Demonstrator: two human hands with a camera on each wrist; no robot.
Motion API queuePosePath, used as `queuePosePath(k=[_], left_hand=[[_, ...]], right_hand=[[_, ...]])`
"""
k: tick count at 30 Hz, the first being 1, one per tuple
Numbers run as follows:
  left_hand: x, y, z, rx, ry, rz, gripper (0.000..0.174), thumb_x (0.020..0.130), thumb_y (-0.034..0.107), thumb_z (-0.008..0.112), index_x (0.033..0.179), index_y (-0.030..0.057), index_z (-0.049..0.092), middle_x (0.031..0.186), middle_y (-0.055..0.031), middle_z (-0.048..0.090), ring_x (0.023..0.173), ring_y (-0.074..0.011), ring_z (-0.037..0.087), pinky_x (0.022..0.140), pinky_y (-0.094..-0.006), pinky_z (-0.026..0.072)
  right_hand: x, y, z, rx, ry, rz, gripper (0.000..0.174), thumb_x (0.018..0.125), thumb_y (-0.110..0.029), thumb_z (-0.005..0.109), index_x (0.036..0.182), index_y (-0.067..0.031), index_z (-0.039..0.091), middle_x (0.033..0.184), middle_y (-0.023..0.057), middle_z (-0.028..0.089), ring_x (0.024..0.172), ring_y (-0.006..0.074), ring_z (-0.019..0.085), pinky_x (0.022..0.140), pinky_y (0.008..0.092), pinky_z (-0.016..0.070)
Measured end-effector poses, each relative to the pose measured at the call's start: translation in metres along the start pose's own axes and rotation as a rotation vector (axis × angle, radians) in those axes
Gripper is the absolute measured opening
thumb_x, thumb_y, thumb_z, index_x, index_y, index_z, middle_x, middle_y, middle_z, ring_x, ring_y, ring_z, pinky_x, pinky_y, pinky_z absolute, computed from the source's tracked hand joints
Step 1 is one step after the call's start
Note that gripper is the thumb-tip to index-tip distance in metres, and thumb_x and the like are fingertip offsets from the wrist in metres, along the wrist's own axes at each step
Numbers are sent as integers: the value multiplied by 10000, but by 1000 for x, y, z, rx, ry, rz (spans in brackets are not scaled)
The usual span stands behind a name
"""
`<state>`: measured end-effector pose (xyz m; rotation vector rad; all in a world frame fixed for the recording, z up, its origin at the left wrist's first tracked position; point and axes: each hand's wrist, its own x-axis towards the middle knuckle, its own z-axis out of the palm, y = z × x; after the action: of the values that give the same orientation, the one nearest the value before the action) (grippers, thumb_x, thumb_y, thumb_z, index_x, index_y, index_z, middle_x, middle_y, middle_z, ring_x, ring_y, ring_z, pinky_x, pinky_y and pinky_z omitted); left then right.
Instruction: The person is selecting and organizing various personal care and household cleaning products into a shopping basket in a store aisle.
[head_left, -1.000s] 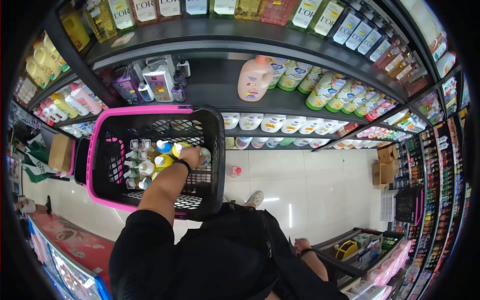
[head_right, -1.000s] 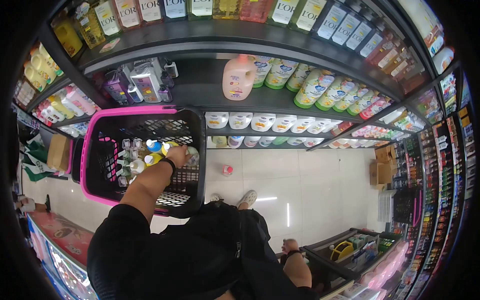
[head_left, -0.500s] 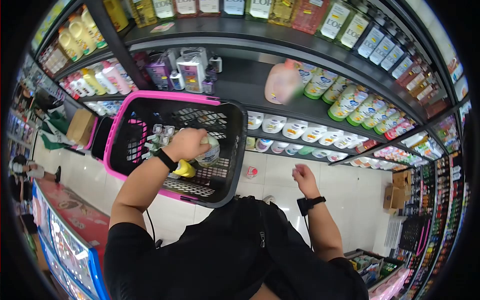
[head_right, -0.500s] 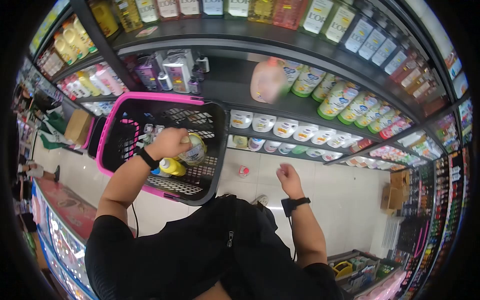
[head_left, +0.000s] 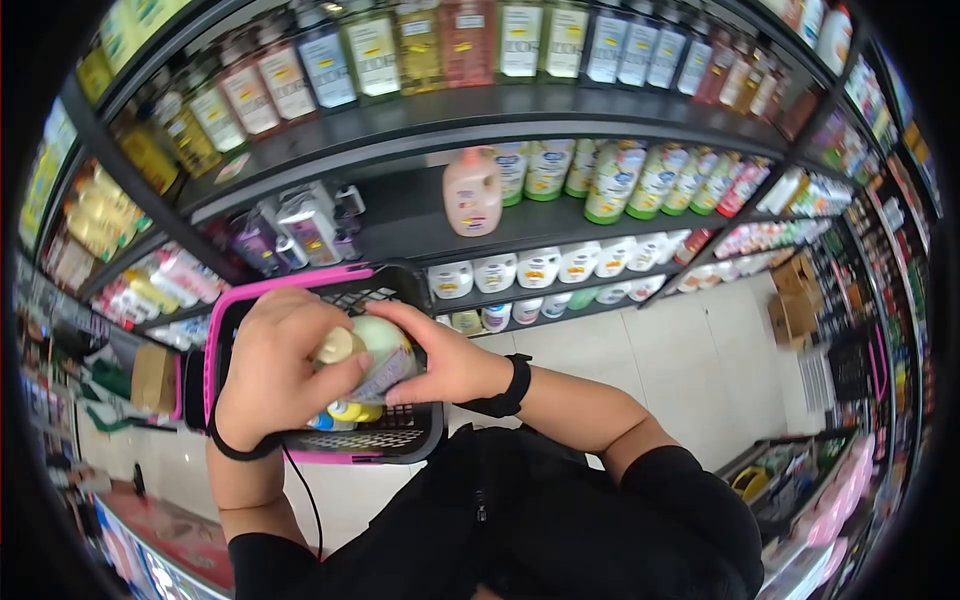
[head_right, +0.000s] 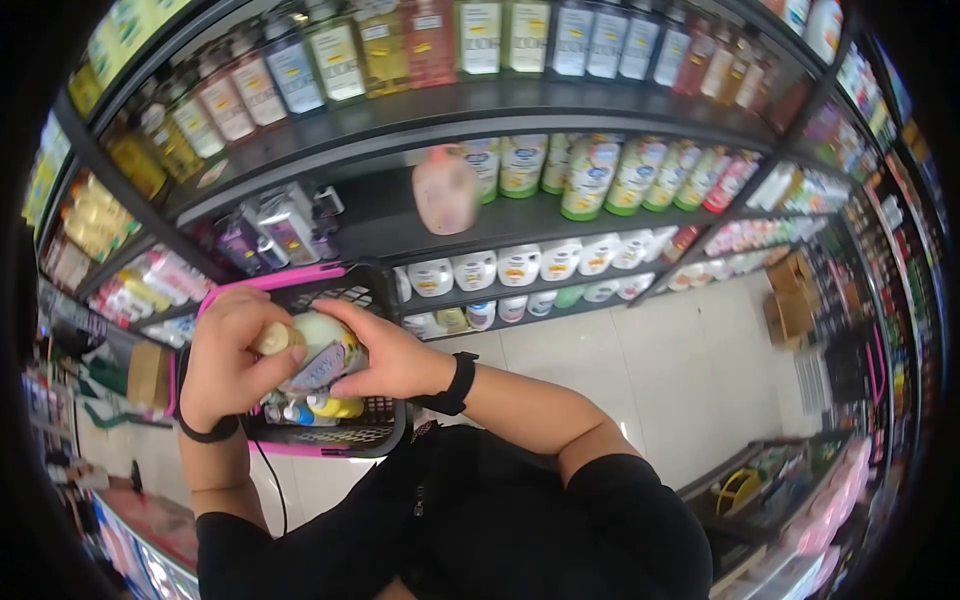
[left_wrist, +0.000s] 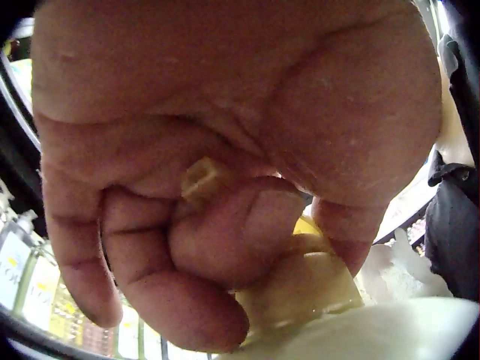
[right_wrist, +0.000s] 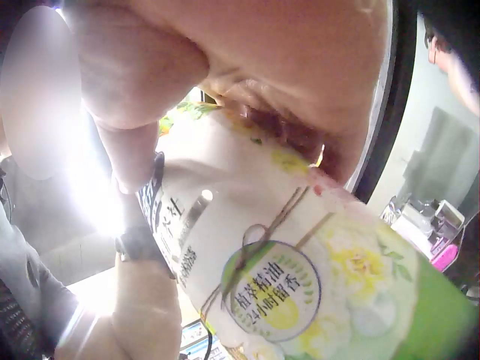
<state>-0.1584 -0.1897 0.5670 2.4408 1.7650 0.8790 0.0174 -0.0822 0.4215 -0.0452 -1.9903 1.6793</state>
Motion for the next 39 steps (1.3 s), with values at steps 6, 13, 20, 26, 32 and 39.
queuePosePath(k=[6,13,20,26,32,39], left_hand=[[48,13,58,-181,-114,167,263,736,274,804,861,64,707,719,-123,662,714,-339,661,757,-431,521],[121,3,139,-374,-299,180,375,798,349,787,969,32,685,767,-148,668,758,-362,652,734,-433,511],[154,-46,237,-714,-281,-172,860,845,264,808,1521,7,343,1305,-197,560,1215,-301,570,999,-401,481],[156,-53,361,-802,-252,-486,972,757,189,874,1523,14,303,1435,-175,487,1293,-277,512,1081,-425,430],[178,-61,433,-986,-149,-520,881,715,106,892,1432,9,390,1385,-134,550,1282,-242,541,1081,-402,443],[213,-87,449,-825,-39,-497,740,711,145,899,1325,9,509,1221,-141,675,1127,-259,653,990,-372,500]], right_hand=[[-56,-17,-43,-17,117,151,1044,674,-134,903,1535,-45,319,1386,139,542,1277,241,540,1062,378,443],[-105,2,-108,76,338,261,873,684,-95,907,1431,-37,460,1279,85,585,1201,198,570,1023,360,466],[-127,53,-217,1,514,272,835,685,-79,905,1401,-26,479,1226,81,632,1134,163,604,979,331,493],[-112,81,-300,-103,487,274,844,697,-109,902,1411,-17,461,1236,97,635,1135,178,613,982,331,496],[-84,105,-343,-54,389,249,874,695,-50,889,1441,-31,434,1272,78,614,1166,163,593,1005,328,489],[-60,119,-377,-80,358,193,910,705,-118,884,1471,-18,402,1280,130,634,1171,202,617,1012,352,488]])
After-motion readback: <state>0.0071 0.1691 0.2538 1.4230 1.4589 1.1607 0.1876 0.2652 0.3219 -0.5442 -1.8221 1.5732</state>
